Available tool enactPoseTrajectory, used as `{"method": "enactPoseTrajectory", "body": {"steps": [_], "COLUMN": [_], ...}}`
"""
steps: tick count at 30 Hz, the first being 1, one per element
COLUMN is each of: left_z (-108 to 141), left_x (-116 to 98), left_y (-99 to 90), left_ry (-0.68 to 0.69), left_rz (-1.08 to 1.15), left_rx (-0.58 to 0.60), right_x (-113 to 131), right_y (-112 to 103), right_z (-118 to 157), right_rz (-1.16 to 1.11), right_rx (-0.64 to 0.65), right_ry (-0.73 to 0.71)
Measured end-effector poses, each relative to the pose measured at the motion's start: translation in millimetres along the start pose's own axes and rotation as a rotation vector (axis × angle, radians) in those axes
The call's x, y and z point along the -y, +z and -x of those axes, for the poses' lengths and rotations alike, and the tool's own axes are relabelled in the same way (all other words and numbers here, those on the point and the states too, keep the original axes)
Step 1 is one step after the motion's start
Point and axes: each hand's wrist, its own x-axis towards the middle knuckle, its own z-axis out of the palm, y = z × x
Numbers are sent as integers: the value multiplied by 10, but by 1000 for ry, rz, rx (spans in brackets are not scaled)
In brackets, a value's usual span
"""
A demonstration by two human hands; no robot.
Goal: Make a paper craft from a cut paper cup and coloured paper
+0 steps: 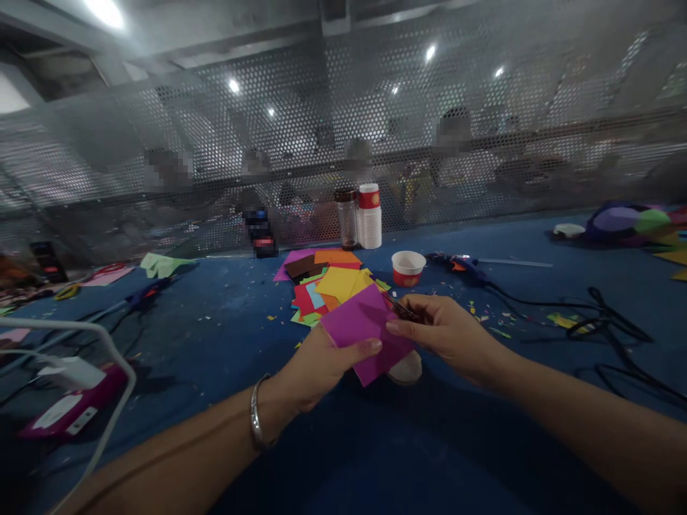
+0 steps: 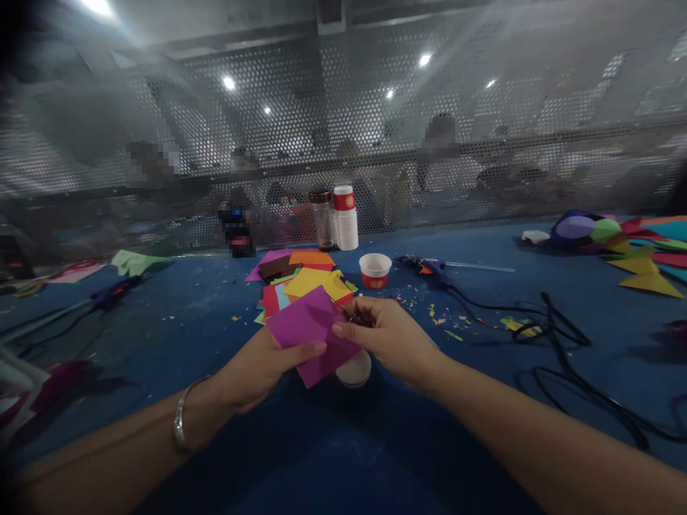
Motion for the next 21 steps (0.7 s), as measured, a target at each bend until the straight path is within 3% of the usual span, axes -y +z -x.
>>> {"method": "enactPoseTrajectory", "body": {"steps": [11, 21], "left_z": [-57, -47], "left_x": [-111, -161], "left_y": [15, 55], "left_ry": [18, 82], "left_rz": [212, 281], "left_rx": [-299, -345], "right_x": [28, 5], "right_y": [-44, -39], "right_z": [16, 25], "right_rz": [276, 319], "right_rx": [-114, -107], "right_ry": [-78, -97]}}
